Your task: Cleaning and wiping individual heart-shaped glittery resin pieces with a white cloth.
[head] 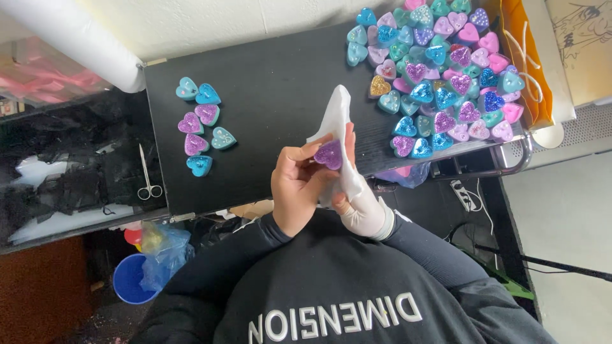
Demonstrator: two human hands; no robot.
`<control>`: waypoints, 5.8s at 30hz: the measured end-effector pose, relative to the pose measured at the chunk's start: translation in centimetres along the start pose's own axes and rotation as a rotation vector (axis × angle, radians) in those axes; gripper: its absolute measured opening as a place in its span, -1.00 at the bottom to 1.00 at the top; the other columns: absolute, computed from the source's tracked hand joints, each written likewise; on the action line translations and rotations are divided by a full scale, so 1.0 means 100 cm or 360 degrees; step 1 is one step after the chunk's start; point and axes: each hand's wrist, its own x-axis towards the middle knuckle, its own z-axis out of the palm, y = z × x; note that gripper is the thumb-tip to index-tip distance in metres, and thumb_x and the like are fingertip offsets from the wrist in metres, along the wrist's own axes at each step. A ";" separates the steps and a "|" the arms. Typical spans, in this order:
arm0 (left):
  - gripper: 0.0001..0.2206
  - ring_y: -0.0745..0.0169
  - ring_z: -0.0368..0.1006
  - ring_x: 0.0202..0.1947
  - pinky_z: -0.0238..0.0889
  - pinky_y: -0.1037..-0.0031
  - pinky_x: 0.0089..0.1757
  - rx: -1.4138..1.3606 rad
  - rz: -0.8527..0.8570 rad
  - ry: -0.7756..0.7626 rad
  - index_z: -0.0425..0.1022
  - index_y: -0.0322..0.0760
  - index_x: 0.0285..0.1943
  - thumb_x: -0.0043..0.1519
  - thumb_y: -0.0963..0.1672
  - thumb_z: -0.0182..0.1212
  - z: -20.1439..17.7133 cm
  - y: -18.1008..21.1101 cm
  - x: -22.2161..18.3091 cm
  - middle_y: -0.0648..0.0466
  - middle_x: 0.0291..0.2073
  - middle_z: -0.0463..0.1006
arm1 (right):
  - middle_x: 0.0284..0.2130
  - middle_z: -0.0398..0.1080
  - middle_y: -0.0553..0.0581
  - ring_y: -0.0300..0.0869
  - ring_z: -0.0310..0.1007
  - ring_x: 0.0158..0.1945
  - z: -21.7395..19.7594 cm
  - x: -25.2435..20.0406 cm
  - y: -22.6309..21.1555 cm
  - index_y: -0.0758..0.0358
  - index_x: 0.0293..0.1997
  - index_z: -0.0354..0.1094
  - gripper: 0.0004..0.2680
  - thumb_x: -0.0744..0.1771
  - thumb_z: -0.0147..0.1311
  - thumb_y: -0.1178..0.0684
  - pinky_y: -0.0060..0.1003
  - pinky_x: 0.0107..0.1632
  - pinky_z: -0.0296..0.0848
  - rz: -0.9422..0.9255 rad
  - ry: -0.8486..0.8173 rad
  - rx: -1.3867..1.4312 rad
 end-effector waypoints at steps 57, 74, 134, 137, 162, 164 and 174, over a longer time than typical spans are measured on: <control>-0.47 -0.06 0.37 0.15 0.20 0.12 0.09 0.1588 0.0365 -0.0577 0.29 -0.31 0.22 0.18 -0.02 0.43 0.065 -0.046 0.050 -0.07 0.12 0.46 | -0.25 0.45 0.05 -0.27 0.46 -0.20 -0.076 -0.127 0.045 0.35 -0.06 0.42 -0.88 0.42 -0.09 0.25 -0.39 -0.11 0.48 0.0911 0.0531 0.0229; -0.63 0.06 0.47 -0.11 0.12 0.13 -0.06 0.1758 0.0290 -0.0367 0.34 -0.24 -0.01 0.11 -0.09 0.41 0.050 -0.041 0.052 0.07 -0.22 0.53 | -0.17 0.50 0.01 -0.32 0.46 -0.11 -0.077 -0.125 0.062 0.29 0.09 0.42 -0.81 0.44 0.00 0.02 -0.41 -0.01 0.43 0.0890 0.0992 0.0278; -0.16 0.34 0.61 -0.06 0.53 0.50 0.02 0.0911 0.0316 -0.0225 0.23 -0.28 0.49 0.00 -0.09 0.60 -0.025 0.031 0.006 0.04 -0.03 0.65 | 0.20 0.45 0.23 -0.10 0.55 0.16 -0.021 0.012 0.005 0.26 0.16 0.44 -0.73 0.34 0.11 0.37 -0.33 0.15 0.55 0.0072 0.0152 0.0265; -0.13 0.36 0.62 -0.07 0.54 0.53 -0.01 0.0775 0.0223 -0.0227 0.17 -0.28 0.53 0.03 -0.09 0.59 -0.022 0.028 0.008 0.00 0.04 0.65 | 0.18 0.50 0.21 -0.16 0.58 0.10 -0.006 -0.003 0.018 0.26 0.15 0.48 -0.75 0.35 0.15 0.32 -0.37 0.08 0.56 0.0112 0.0505 0.0286; -0.51 0.30 0.65 -0.12 0.52 0.50 -0.07 0.0640 0.0025 -0.0379 0.50 -0.26 0.23 0.09 -0.22 0.50 -0.008 0.042 0.023 0.07 -0.09 0.56 | -0.05 0.52 0.21 -0.15 0.51 0.00 0.026 -0.023 0.049 0.43 0.07 0.43 -0.66 0.38 0.23 -0.12 -0.22 0.12 0.49 0.0456 0.1003 0.1208; -0.55 0.26 0.64 -0.06 0.50 0.47 -0.01 0.0665 0.0065 -0.0329 0.51 -0.28 0.19 0.10 -0.21 0.49 -0.007 0.040 0.019 0.05 0.00 0.51 | -0.05 0.52 0.20 -0.16 0.50 -0.02 0.028 -0.023 0.045 0.45 0.11 0.43 -0.67 0.40 0.21 -0.10 -0.26 0.09 0.49 0.0508 0.1043 0.1103; -0.61 0.24 0.61 0.02 0.49 0.44 0.03 0.0226 -0.0327 -0.0098 0.52 -0.41 0.17 0.15 -0.22 0.44 -0.012 0.037 0.018 0.03 0.09 0.50 | -0.18 0.29 0.06 -0.32 0.29 -0.26 0.041 -0.045 0.093 0.38 0.39 0.21 -0.69 0.53 0.05 -0.01 -0.44 -0.27 0.27 0.0813 0.0773 0.1819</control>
